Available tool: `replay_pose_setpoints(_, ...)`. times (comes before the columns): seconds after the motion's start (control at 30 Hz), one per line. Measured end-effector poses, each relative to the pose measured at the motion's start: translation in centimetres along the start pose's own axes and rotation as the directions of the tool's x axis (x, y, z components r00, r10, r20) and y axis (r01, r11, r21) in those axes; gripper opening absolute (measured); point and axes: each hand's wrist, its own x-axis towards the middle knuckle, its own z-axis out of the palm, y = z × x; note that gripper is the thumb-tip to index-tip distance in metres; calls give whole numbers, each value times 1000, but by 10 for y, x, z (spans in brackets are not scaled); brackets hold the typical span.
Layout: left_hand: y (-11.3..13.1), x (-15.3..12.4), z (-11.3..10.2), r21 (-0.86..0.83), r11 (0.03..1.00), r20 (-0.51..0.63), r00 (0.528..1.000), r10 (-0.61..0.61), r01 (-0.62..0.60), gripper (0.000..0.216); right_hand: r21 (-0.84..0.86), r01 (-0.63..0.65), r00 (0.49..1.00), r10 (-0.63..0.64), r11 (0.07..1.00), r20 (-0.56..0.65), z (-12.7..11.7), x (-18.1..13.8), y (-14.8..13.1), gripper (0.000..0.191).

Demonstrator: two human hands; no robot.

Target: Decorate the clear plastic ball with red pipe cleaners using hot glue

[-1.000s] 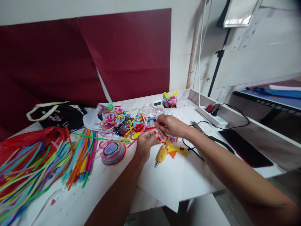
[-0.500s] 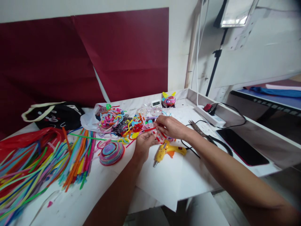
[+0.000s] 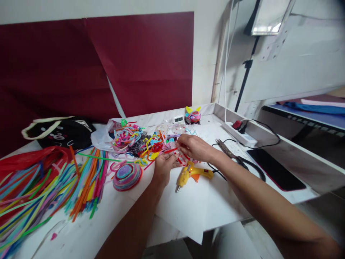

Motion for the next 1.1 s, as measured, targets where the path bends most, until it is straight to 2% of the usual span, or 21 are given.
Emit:
replay_pose_setpoints(0.63, -4, -1, -5, 29, 999, 44, 998, 43, -44, 25, 30, -8, 1000, 9, 1000, -27, 3, -3, 1, 13)
replay_pose_setpoints(1.1, -1, -1, -5, -11, 999, 34, 998, 44, -44, 23, 34, 76, 993, -73, 997, -92, 8, -10, 3, 17)
